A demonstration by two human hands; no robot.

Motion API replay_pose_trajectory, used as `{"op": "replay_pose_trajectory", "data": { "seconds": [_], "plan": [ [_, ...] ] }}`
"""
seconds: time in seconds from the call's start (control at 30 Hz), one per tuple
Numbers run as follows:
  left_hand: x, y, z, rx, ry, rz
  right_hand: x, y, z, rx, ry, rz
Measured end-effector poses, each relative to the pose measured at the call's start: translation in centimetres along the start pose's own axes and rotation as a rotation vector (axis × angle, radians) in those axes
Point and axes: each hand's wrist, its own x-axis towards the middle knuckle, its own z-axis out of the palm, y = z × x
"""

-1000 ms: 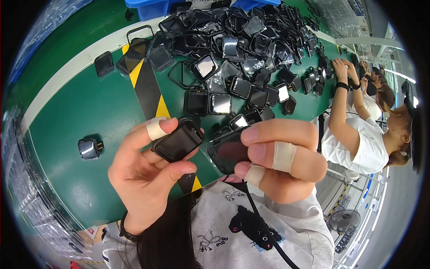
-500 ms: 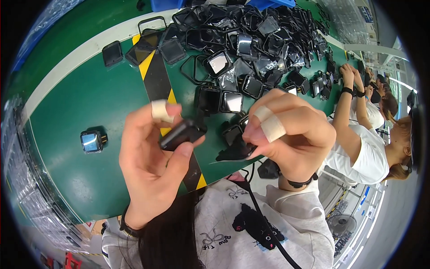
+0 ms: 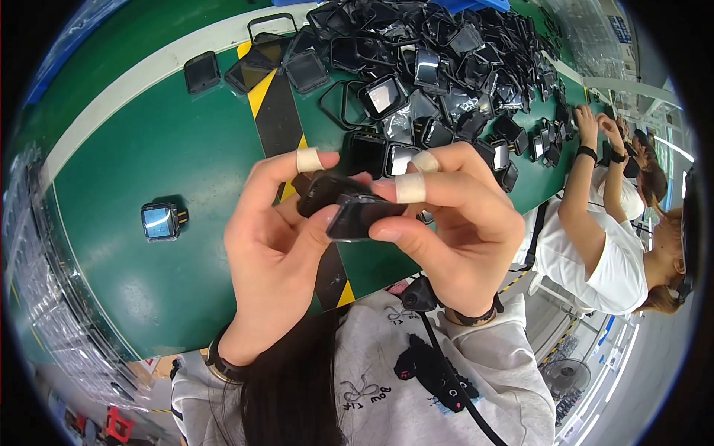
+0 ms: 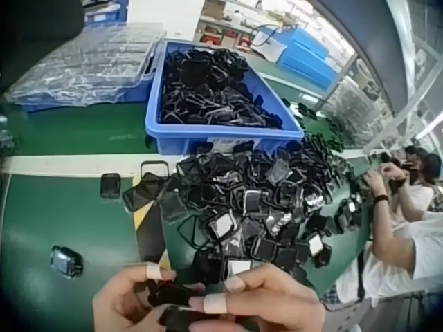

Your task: The person assembles smartwatches by hand by peeling protective films off screens and pressing them into watch bodies. They then place the finished watches into a plastic tray and cover it with a plastic sheet.

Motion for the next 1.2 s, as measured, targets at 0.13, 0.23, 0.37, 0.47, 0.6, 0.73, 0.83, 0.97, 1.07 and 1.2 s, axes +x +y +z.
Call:
{"op": "replay_pose_trajectory", "data": {
  "seconds": [0.13, 0.23, 0.37, 0.47, 0.6, 0.73, 0.83, 0.97, 1.07, 1.2],
  "plan": [
    [0.1, -0.5, 0.3, -0.232, -0.045, -0.02, -0.1, 0.0, 0.9, -0.024, 0.034, 0.041],
    [0.1, -0.4, 0.8, -0.415, 0.057, -0.093, 0.0, 0.6, 1.4, -0.066, 0.037, 0.001],
    [-0.2, -0.4, 0.4, -0.417, -0.001, -0.131, 0.3, 1.1, 1.1, -0.145, 0.014, -0.078],
    [-0.3, -0.7, 0.4, -0.406, -0.038, -0.089, 0.5, 1.1, 1.1, -0.182, 0.003, -0.097],
    [-0.4, -0.9, -0.1, -0.353, -0.045, -0.08, 0.8, 1.2, 1.0, -0.215, -0.009, -0.098],
    [-0.6, -1.2, 0.0, -0.276, 0.007, -0.041, 0.9, 1.7, 1.0, -0.268, -0.038, -0.199],
    [-1.0, -2.1, -0.4, -0.292, 0.035, 0.05, 0.7, 1.9, 1.4, -0.29, -0.044, -0.311],
    [-1.2, -1.9, -0.6, -0.258, 0.058, 0.166, 0.0, 1.8, 2.2, 0.058, 0.036, -0.031],
    [-1.5, -1.7, -0.4, -0.276, 0.06, 0.189, -0.4, 2.6, 1.8, 0.019, -0.087, -0.211],
    [-1.6, -2.0, -0.6, -0.302, 0.047, 0.19, -0.3, 2.2, 1.8, 0.038, -0.083, -0.269]
  ]
}}
